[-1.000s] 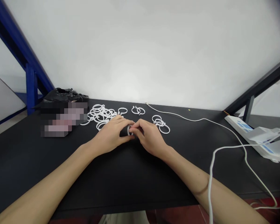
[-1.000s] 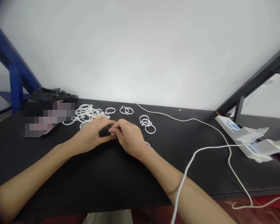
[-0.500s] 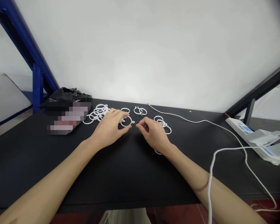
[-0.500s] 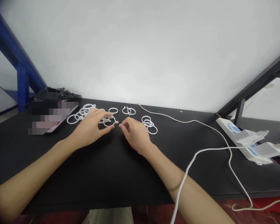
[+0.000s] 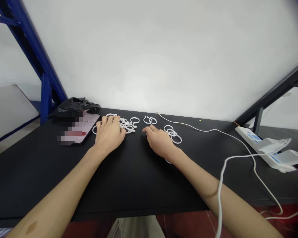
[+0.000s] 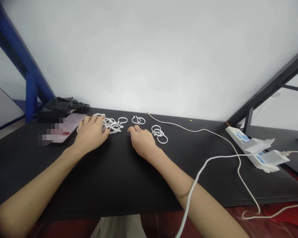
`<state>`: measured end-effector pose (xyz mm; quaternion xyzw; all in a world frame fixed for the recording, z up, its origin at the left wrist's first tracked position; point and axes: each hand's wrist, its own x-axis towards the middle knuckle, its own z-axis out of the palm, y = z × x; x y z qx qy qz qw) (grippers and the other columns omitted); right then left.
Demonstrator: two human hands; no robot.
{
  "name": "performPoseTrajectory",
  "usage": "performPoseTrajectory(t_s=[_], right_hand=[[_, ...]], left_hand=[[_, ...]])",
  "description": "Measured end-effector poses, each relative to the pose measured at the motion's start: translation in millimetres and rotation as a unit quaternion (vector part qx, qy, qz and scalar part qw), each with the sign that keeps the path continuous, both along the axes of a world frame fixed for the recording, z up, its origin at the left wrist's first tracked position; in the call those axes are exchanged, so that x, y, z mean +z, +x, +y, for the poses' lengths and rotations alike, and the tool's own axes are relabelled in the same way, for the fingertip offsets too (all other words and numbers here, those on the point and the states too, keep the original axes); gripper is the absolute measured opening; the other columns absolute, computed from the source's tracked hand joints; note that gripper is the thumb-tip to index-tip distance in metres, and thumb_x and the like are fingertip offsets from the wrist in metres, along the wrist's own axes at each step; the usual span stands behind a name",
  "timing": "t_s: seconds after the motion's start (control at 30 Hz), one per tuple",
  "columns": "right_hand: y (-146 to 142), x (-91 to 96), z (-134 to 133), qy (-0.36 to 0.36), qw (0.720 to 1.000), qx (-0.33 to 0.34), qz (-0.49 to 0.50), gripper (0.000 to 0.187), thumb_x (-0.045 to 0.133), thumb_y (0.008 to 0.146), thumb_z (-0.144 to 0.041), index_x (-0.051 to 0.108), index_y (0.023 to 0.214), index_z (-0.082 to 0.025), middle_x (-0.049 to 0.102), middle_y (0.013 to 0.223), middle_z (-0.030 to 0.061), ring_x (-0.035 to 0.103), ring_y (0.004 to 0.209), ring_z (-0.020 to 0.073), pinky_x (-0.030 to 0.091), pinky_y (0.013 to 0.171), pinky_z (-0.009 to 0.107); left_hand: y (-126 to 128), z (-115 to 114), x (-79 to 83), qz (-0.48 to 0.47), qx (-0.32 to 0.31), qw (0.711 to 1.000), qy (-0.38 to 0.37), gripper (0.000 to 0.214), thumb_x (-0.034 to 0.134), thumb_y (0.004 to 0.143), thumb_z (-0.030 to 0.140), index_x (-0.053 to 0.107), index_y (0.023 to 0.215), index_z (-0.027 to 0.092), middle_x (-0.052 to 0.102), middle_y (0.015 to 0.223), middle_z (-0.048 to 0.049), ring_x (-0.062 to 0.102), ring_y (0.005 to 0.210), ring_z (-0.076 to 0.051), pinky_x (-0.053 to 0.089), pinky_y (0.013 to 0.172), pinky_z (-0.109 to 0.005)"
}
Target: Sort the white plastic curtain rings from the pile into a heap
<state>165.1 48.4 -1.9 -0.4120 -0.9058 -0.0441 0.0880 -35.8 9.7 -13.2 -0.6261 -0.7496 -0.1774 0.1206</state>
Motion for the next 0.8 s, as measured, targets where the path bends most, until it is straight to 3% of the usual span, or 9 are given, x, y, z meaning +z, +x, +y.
performPoseTrajectory(t_s=[0.07,0.2,0.27,0.4,0.5,0.67,0.8], right_hand=[[-13,3.3,11,0.015,0.999,0.0,-0.049,0.041,0.036,0.093,-0.009,0.05,0.131,-0.021,0.058,0.125,0.0103,0.065,0.075,0.0189,0.047,0.064,0.032],[-40,7.7,39,0.028,0.995,0.057,-0.073,0.05,0.035,0.094,-0.007,0.042,0.139,-0.027,0.05,0.135,0.0095,0.064,0.096,0.0204,0.05,0.073,0.031],[-49,7.5,49,0.018,0.994,0.074,-0.082,0.043,0.036,0.096,-0.01,0.049,0.133,-0.029,0.055,0.126,0.0077,0.062,0.103,0.0217,0.049,0.079,0.032],[-46,7.4,55,-0.004,0.999,0.028,-0.039,0.022,0.045,0.098,-0.025,0.059,0.115,-0.022,0.06,0.115,0.0078,0.064,0.094,0.0214,0.048,0.071,0.03],[-27,10.9,43,-0.004,0.997,0.015,0.071,0.014,0.052,0.096,-0.028,0.061,0.104,-0.021,0.061,0.111,0.0056,0.062,0.089,0.018,0.046,0.071,0.028],[4,15.7,0,-0.081,0.951,0.065,0.292,0.008,0.059,0.092,-0.028,0.061,0.094,-0.02,0.062,0.091,0.0006,0.057,0.07,0.0109,0.047,0.068,0.025],[10,8.3,-24,-0.152,0.909,0.079,0.379,0.007,0.056,0.093,-0.028,0.058,0.094,-0.021,0.062,0.092,0.0012,0.058,0.073,0.0115,0.049,0.068,0.026]], left_hand=[[0,0,0.2,-0.003,-0.006,1.0,-0.001,0.049,0.041,0.087,0.028,0.054,0.13,0.008,0.059,0.127,-0.0184,0.047,0.115,-0.039,0.039,0.093,-0.05],[1,-2,1.7,-0.012,-0.015,1.0,0.011,0.046,0.041,0.087,0.025,0.056,0.128,0.009,0.06,0.125,-0.0178,0.047,0.115,-0.038,0.039,0.092,-0.05],[2,-2,2.7,-0.017,-0.022,0.999,0.022,0.046,0.04,0.088,0.025,0.056,0.128,0.009,0.06,0.125,-0.0175,0.047,0.115,-0.038,0.039,0.092,-0.05],[4,-2,4.4,-0.036,-0.041,0.998,0.045,0.045,0.042,0.088,0.023,0.055,0.128,0.009,0.06,0.123,-0.017,0.046,0.115,-0.037,0.037,0.094,-0.05],[9,-3,5.7,-0.062,-0.081,0.993,0.065,0.043,0.044,0.089,0.025,0.055,0.128,0.012,0.06,0.124,-0.0147,0.046,0.115,-0.035,0.035,0.097,-0.05],[26,-11,8.1,-0.139,-0.263,0.953,0.051,0.05,0.052,0.09,0.048,0.052,0.13,0.018,0.06,0.124,-0.0096,0.045,0.115,-0.029,0.035,0.1,-0.047],[35,-16,8.0,-0.179,-0.358,0.917,-0.003,0.026,0.05,0.093,0.043,0.061,0.101,0.021,0.066,0.095,-0.0046,0.05,0.096,-0.024,0.04,0.09,-0.043]])
